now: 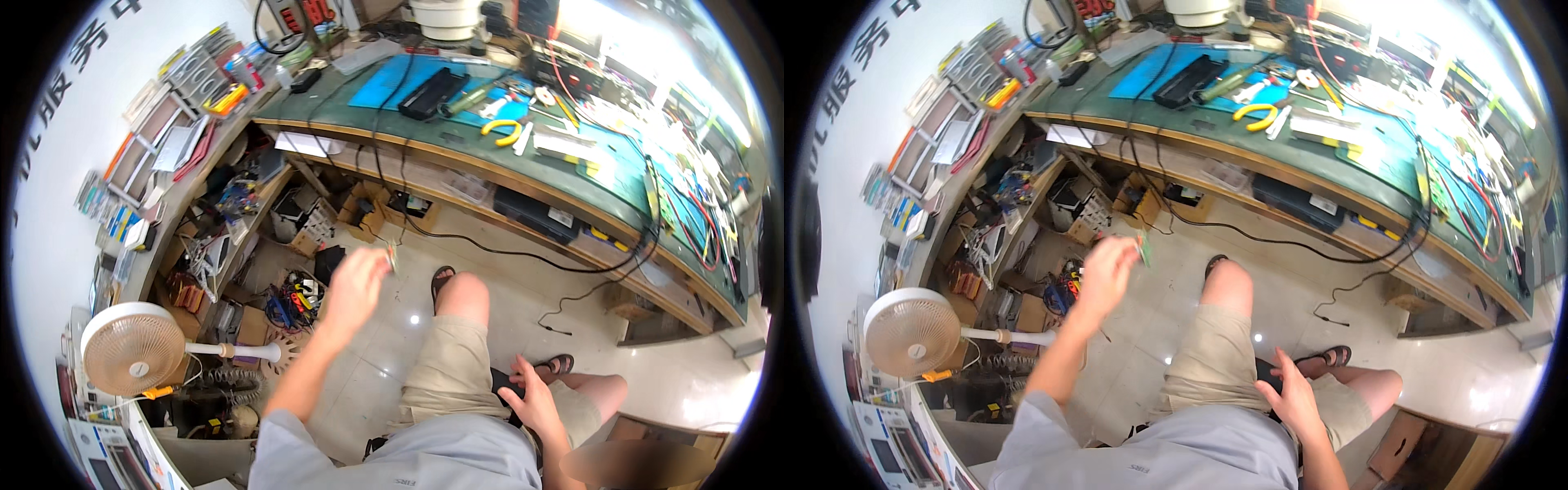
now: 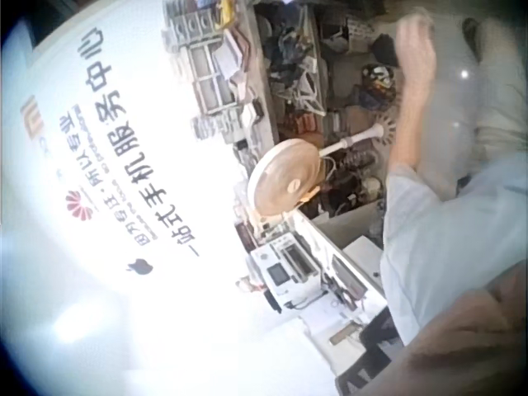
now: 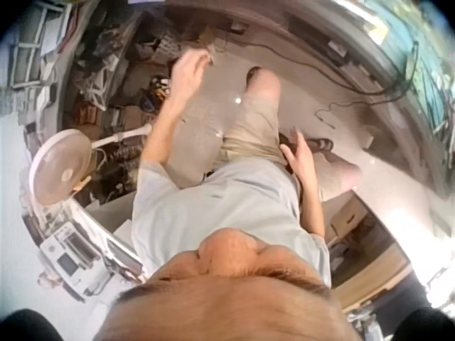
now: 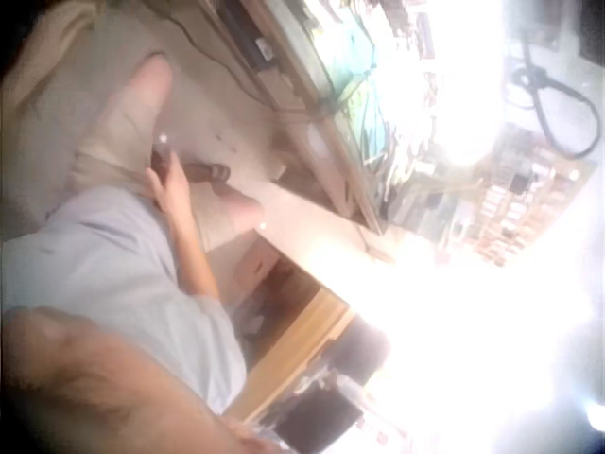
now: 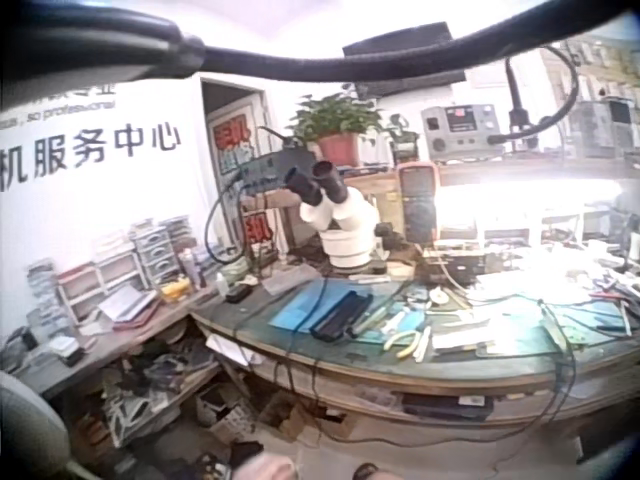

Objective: The person uses a soldering iron to work on a green circuit board, applying heat to specific components. They then handle a small yellow electronic module, inspecting it closely before returning to the circuit board to continue soldering and manipulating wires.

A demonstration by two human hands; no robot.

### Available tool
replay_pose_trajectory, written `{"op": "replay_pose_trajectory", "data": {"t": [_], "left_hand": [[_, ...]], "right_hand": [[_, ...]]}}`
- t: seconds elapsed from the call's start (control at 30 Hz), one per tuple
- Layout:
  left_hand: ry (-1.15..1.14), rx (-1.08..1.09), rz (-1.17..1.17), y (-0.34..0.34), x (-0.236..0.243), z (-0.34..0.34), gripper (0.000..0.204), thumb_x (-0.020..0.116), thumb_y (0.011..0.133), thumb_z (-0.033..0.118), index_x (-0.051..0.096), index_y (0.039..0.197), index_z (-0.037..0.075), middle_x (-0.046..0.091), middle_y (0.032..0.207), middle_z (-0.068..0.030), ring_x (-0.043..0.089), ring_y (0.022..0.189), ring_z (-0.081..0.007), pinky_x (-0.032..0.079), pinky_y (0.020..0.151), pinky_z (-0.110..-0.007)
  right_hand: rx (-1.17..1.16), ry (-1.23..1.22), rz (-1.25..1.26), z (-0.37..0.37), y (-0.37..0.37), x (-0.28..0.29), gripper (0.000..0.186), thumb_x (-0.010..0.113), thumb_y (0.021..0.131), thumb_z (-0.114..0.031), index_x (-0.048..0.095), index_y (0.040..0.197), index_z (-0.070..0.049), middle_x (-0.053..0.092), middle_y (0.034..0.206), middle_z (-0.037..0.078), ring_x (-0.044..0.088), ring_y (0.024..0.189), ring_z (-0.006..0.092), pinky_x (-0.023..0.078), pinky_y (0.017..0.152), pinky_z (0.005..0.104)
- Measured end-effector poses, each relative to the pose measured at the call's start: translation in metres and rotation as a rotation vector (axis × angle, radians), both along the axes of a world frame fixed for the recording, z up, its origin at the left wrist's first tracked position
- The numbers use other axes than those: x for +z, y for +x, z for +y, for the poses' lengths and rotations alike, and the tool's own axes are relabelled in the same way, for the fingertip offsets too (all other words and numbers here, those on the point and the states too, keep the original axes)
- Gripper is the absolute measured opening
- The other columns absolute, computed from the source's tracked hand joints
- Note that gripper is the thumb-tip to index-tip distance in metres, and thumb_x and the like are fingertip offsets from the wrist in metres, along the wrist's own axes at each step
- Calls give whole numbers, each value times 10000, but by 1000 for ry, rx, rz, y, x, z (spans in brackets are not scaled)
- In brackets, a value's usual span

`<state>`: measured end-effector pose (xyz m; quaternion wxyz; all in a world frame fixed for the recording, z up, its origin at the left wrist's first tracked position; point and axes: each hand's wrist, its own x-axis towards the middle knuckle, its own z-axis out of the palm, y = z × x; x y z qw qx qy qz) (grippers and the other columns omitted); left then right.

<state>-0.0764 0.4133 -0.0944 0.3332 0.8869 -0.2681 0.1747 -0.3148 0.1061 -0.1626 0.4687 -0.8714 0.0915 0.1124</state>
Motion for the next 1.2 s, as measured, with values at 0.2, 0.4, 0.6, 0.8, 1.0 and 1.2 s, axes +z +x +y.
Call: {"op": "replay_pose_trajectory", "data": {"t": [0.2, 0.4, 0.6, 0.8, 1.0, 1.2], "left_hand": [[311, 180, -392, 164, 92, 32, 177, 616, 898, 96, 636, 1064, 40, 613, 943, -147, 613, 908, -357, 502, 780, -444], [721, 448, -464, 281, 84, 21, 109, 603, 829, 91, 656, 907, 36, 630, 949, -116, 662, 904, -269, 587, 726, -376], [217, 471, -610, 240, 62, 12, 182, 569, 905, 69, 627, 1061, -3, 608, 1063, -148, 609, 985, -342, 516, 844, -421], [-23, 202, 277, 57, -103, -1, 336, 445, 1007, 236, 629, 1061, -39, 630, 1091, -208, 568, 1017, -384, 451, 885, -472], [-269, 44, 717, -105, -209, -69, 622, 465, 1014, 370, 347, 1430, -77, 450, 1389, -325, 441, 1312, -429, 371, 1089, -428], [31, -133, 709, -115, -141, -72, 557, 554, 969, 275, 394, 1377, -70, 462, 1364, -325, 477, 1252, -456, 395, 1054, -453]], "right_hand": [[135, -166, 62, 4, -2, -6, 731, 751, 844, -331, 423, 1408, -1, 623, 1212, 226, 658, 1039, 326, 533, 868, 416], [225, -186, 56, 16, 8, -11, 670, 757, 826, -328, 499, 1357, -9, 634, 1175, 241, 665, 1006, 348, 534, 847, 420], [108, -161, 32, 6, 7, -20, 603, 773, 801, -272, 552, 1289, 6, 667, 1067, 206, 667, 963, 333, 536, 828, 405], [44, -327, -129, -25, 19, -27, 445, 785, 751, -205, 635, 1096, 33, 675, 1021, 198, 659, 924, 357, 524, 807, 431], [-438, -401, -178, -100, -2, -35, 398, 731, 789, -180, 642, 1123, 16, 636, 1145, 231, 626, 981, 402, 494, 870, 467], [-699, -974, -15, -173, -64, -67, 470, 704, 817, -244, 622, 1235, -44, 419, 1474, 219, 417, 1334, 407, 379, 1081, 460]]}}
